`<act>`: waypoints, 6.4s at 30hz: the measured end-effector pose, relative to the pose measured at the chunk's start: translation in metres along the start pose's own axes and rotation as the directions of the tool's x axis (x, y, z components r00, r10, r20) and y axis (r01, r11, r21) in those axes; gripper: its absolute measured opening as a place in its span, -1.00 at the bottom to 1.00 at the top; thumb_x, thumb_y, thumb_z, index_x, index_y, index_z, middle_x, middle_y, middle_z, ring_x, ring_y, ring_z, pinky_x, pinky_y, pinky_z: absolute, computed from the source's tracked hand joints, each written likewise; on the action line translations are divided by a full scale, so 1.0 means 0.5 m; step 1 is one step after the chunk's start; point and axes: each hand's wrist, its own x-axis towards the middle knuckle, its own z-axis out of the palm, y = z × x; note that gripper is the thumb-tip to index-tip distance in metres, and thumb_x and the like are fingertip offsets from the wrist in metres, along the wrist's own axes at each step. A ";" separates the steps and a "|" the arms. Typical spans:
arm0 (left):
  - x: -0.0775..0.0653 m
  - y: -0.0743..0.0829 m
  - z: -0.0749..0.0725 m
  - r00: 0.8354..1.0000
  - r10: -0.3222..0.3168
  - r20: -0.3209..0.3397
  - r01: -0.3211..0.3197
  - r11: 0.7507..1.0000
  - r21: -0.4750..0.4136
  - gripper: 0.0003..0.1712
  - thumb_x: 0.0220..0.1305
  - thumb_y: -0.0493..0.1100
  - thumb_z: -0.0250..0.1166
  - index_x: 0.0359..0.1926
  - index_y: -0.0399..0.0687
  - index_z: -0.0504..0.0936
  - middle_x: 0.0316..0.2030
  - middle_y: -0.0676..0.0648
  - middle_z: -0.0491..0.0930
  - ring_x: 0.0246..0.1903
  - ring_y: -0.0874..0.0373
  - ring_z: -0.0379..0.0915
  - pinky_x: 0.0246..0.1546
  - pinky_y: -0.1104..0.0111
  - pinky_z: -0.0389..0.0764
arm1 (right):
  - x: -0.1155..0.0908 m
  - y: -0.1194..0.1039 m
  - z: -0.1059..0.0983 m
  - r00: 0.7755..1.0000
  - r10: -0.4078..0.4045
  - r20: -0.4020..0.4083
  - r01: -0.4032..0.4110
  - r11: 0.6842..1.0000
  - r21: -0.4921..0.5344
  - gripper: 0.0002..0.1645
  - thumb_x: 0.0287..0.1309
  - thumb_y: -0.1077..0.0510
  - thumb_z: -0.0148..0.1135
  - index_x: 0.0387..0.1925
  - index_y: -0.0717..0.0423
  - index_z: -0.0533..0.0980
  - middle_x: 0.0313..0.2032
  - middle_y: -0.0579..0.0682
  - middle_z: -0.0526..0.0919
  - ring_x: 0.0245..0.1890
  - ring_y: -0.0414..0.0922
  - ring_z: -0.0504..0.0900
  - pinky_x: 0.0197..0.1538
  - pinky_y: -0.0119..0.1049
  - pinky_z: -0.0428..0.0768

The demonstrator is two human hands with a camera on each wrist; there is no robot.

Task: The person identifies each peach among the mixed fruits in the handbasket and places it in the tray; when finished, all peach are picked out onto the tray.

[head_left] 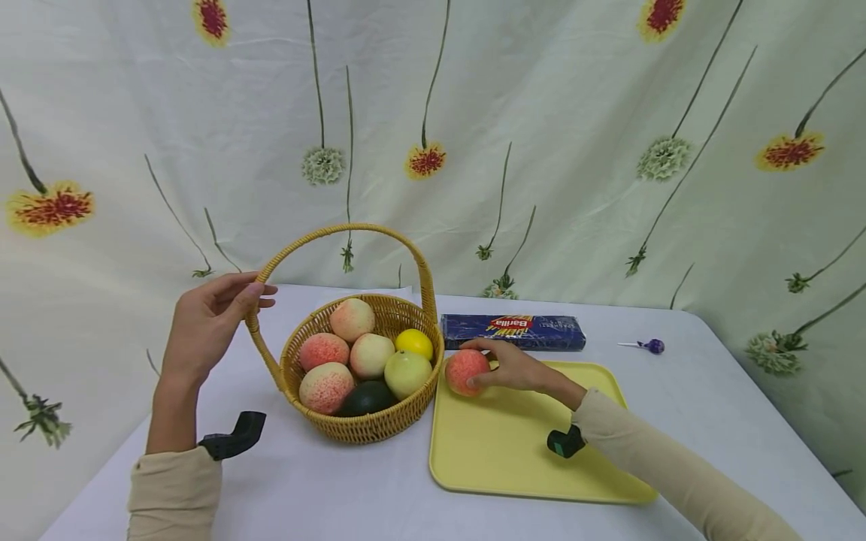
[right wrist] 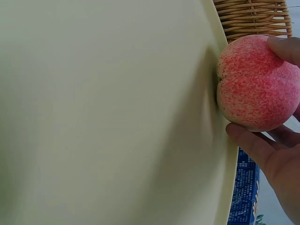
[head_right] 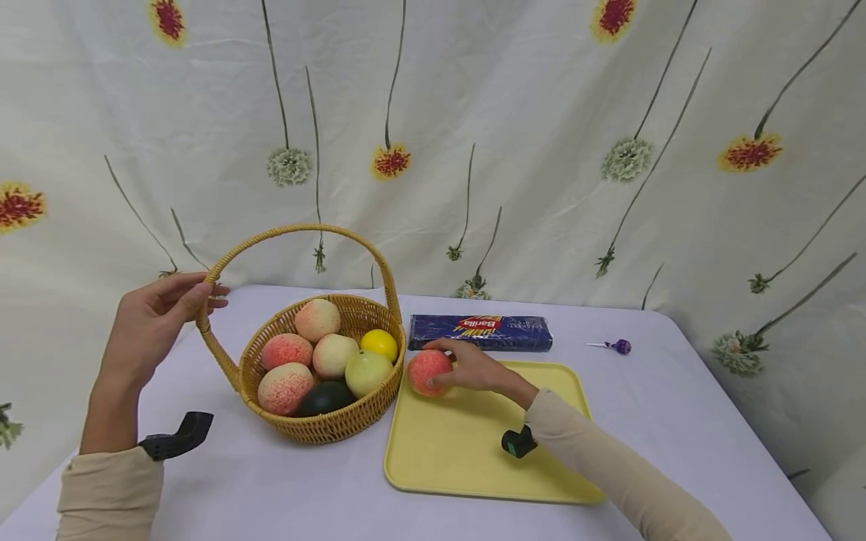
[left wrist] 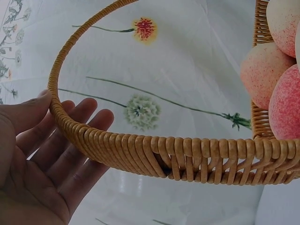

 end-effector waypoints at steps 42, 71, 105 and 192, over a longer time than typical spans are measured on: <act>0.001 0.001 0.005 1.000 -0.018 0.006 0.018 1.000 0.000 -0.56 0.38 -0.10 0.16 0.16 -0.26 0.51 -0.22 0.26 0.63 -0.26 0.44 0.61 -0.19 0.68 0.51 | -0.009 -0.025 -0.012 0.999 -0.047 0.016 0.046 0.999 0.027 -0.26 0.25 0.11 0.21 0.37 0.27 0.18 0.34 0.27 0.24 0.31 0.24 0.28 0.33 0.17 0.23; 0.001 0.003 0.003 1.000 -0.019 0.004 0.019 1.000 -0.002 -0.54 0.39 -0.08 0.14 0.18 -0.27 0.49 -0.21 0.25 0.62 -0.27 0.46 0.60 -0.21 0.68 0.52 | 0.126 -0.204 0.019 0.991 -0.113 0.073 0.125 0.974 -0.189 -0.15 0.14 -0.06 0.32 0.40 0.00 0.20 0.39 -0.01 0.23 0.40 -0.01 0.19 0.37 -0.05 0.24; -0.001 0.004 0.001 1.000 -0.017 0.000 0.017 0.999 0.029 -0.55 0.40 -0.08 0.13 0.18 -0.26 0.48 -0.20 0.20 0.63 -0.28 0.48 0.58 -0.22 0.69 0.52 | 0.251 -0.244 0.063 0.928 0.134 0.347 0.020 0.913 -0.407 -0.19 0.17 -0.07 0.30 0.38 0.02 0.23 0.37 0.04 0.25 0.38 -0.06 0.22 0.35 -0.23 0.27; -0.001 0.008 0.005 1.000 -0.002 0.014 0.001 0.999 0.032 -0.56 0.40 -0.08 0.13 0.16 -0.26 0.48 -0.19 0.15 0.64 -0.26 0.46 0.59 -0.20 0.68 0.52 | 0.278 -0.225 0.085 0.951 -0.019 0.309 0.155 0.894 -0.420 -0.32 0.03 0.09 0.43 0.16 0.09 0.32 -0.08 0.04 0.50 -0.17 -0.17 0.46 -0.14 -0.42 0.46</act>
